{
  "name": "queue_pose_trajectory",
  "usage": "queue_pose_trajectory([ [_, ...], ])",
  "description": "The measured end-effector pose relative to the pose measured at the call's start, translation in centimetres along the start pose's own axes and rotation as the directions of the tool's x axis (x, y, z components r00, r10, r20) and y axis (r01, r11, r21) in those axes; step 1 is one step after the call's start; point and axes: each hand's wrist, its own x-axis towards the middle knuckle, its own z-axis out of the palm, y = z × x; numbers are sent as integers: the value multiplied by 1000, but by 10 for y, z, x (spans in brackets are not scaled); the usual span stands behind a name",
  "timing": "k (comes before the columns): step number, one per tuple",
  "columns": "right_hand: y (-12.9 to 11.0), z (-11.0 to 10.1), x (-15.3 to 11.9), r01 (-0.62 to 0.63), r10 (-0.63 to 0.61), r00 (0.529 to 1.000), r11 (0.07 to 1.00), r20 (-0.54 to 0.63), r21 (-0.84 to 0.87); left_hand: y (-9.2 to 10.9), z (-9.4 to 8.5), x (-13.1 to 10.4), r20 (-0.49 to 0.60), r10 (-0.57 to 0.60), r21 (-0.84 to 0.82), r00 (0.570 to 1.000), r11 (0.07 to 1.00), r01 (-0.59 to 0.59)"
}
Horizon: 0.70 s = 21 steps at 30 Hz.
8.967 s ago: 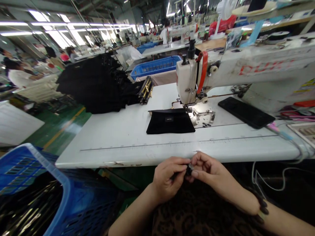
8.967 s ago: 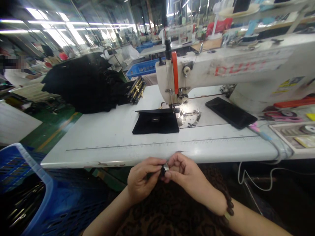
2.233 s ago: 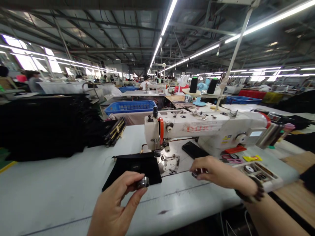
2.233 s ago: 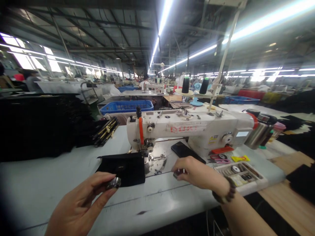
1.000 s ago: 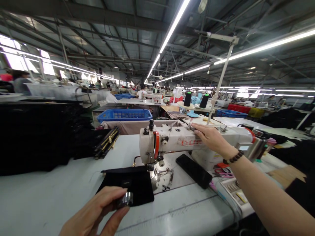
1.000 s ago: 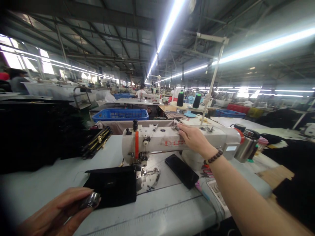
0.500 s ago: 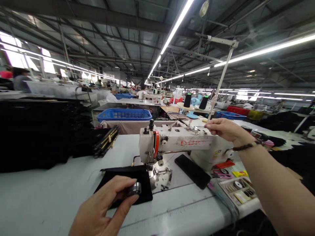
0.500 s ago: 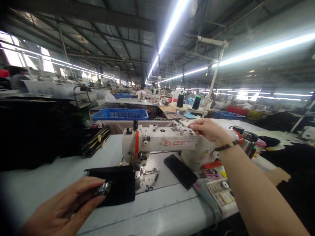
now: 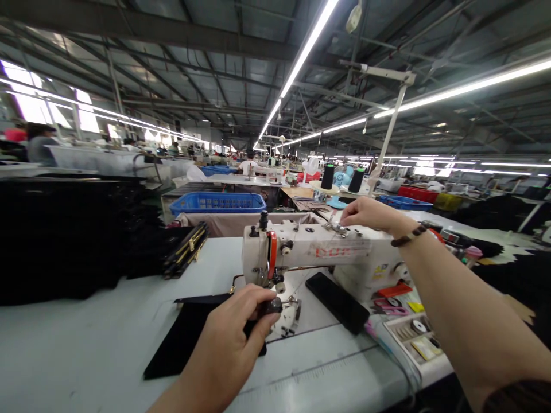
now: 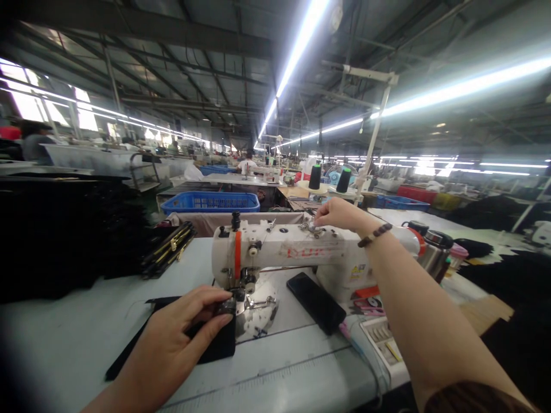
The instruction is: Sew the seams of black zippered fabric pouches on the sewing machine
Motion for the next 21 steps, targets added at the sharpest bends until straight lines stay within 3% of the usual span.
queue_pose_trajectory([
  [4, -2, -1, 4, 16, -25, 996, 994, -83, -107, 4, 5, 11, 34, 1, -5, 999, 1000, -1],
  [9, -4, -4, 3, 98, -91, 994, 986, 56, -132, 8, 8, 23, 53, -4, -14, 999, 1000, 5],
  [13, -4, -5, 3, 81, -87, 996, 978, -23, -193, 9, 13, 28, 57, 11, -27, 998, 1000, -10],
  [17, -7, -4, 3, 123, -118, 992, 967, 36, -221, 9, 18, 31, 79, 21, -47, 997, 999, -17],
  [21, -14, -2, 3, 92, -112, 992, 953, -54, -289, 10, 23, 34, 101, 11, -71, 995, 997, -4],
])
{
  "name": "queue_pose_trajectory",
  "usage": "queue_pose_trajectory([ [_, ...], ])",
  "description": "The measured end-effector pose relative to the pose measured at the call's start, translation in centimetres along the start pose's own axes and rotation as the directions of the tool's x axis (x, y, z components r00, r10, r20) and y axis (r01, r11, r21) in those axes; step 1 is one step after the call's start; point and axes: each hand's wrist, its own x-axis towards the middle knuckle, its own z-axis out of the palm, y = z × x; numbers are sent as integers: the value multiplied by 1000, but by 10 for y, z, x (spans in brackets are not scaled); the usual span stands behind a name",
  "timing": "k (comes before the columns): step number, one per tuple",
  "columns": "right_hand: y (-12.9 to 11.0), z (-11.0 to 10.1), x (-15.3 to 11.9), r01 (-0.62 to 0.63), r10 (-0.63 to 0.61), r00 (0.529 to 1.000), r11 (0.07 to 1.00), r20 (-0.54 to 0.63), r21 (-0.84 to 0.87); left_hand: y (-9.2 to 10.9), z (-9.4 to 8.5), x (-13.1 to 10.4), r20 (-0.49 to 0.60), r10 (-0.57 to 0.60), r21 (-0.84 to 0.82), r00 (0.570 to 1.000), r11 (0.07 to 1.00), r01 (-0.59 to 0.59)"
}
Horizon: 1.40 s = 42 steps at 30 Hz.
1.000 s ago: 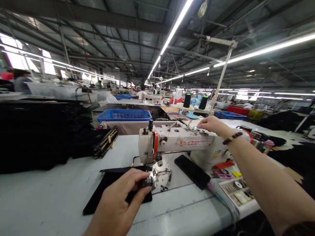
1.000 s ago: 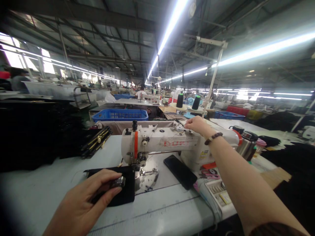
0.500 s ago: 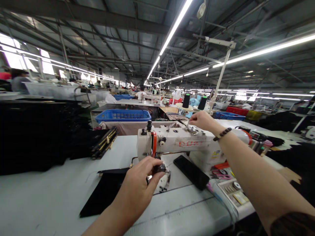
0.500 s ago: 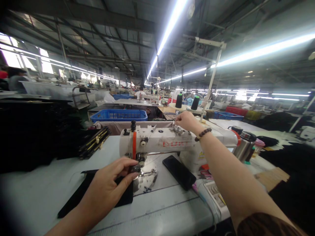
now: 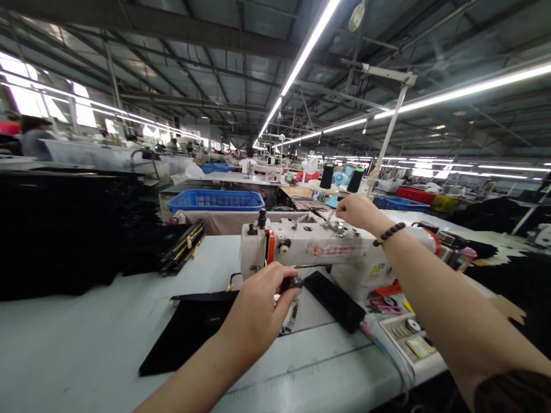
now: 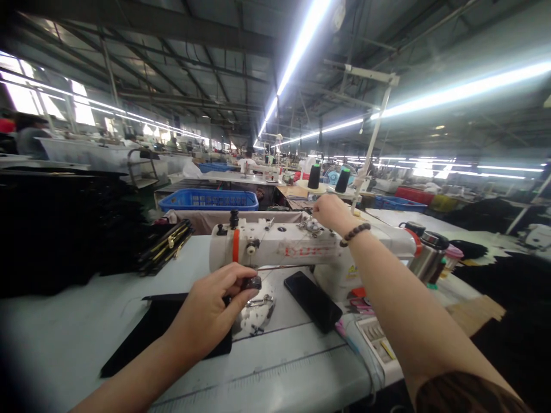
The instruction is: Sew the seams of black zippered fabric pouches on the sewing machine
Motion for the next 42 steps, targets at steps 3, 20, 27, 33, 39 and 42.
queue_pose_trajectory([
  [3, -3, -2, -1, 53, -53, 997, 999, 51, 10, 0, 2, 3, -5, 5, 1, 1000, 1000, -5],
  [20, -10, 0, -5, 50, -47, 999, 985, 24, -164, -4, 9, 10, 34, -53, -38, 998, 998, 54],
  [27, -10, 3, -4, 5, -4, 1000, 978, 3, -208, 0, 11, 14, 56, -78, -66, 995, 994, 82],
  [33, -6, 5, -7, 43, -36, 998, 980, 42, -196, 3, 14, 14, 84, -82, -82, 993, 993, 89],
  [39, -8, 4, -7, 73, -67, 997, 979, 39, -188, 1, 16, 14, 96, -89, -106, 991, 989, 99],
  [42, -9, 4, -7, 18, -10, 999, 976, 38, -218, 0, 18, 14, 101, -108, -116, 989, 986, 119],
])
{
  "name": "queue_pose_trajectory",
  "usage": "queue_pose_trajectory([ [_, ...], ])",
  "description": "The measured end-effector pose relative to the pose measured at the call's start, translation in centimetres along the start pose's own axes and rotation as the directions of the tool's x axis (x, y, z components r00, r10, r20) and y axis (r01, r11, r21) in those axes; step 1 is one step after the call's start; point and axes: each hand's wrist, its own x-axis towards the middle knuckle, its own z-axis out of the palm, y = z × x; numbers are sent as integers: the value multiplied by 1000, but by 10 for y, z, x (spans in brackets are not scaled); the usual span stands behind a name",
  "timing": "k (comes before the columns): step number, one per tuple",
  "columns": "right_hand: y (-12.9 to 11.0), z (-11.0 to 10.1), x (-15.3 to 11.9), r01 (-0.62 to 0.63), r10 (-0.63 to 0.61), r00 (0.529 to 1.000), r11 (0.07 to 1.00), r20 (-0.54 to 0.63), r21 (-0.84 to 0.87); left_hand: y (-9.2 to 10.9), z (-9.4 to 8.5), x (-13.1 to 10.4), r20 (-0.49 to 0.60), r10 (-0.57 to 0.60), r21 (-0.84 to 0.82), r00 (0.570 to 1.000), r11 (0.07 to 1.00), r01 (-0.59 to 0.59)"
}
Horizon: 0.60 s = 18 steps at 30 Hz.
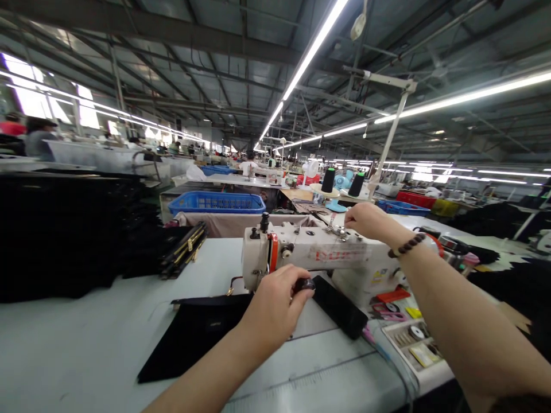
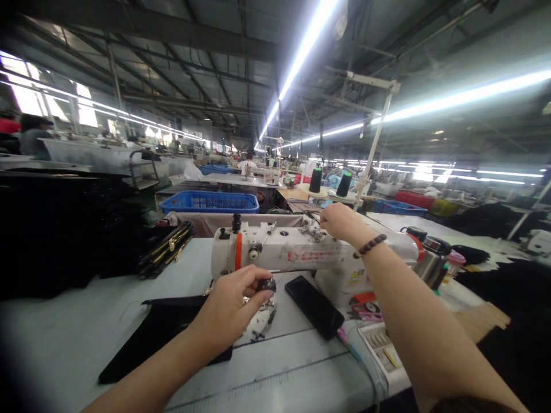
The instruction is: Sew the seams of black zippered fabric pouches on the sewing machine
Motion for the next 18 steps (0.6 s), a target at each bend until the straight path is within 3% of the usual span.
queue_pose_trajectory([
  [3, -1, 0, 1, -7, 7, 999, 1000, -35, -6, 0, 1, 1, 6, -22, -17, 1000, 1000, 22],
  [7, -1, 0, 0, 36, -36, 999, 999, 18, 0, 3, 0, 3, 38, -54, -46, 998, 997, 55],
  [11, -5, 2, 0, -24, 22, 999, 999, -27, -47, 3, 5, 5, 113, -162, -150, 980, 973, 178],
  [15, -4, 1, -2, 52, -52, 998, 999, 18, -12, -2, 14, 7, 362, -214, -289, 907, 899, 328],
  [18, -1, 2, 0, -6, 6, 1000, 999, 13, -38, -3, 20, 11, 500, -262, -247, 825, 870, 426],
])
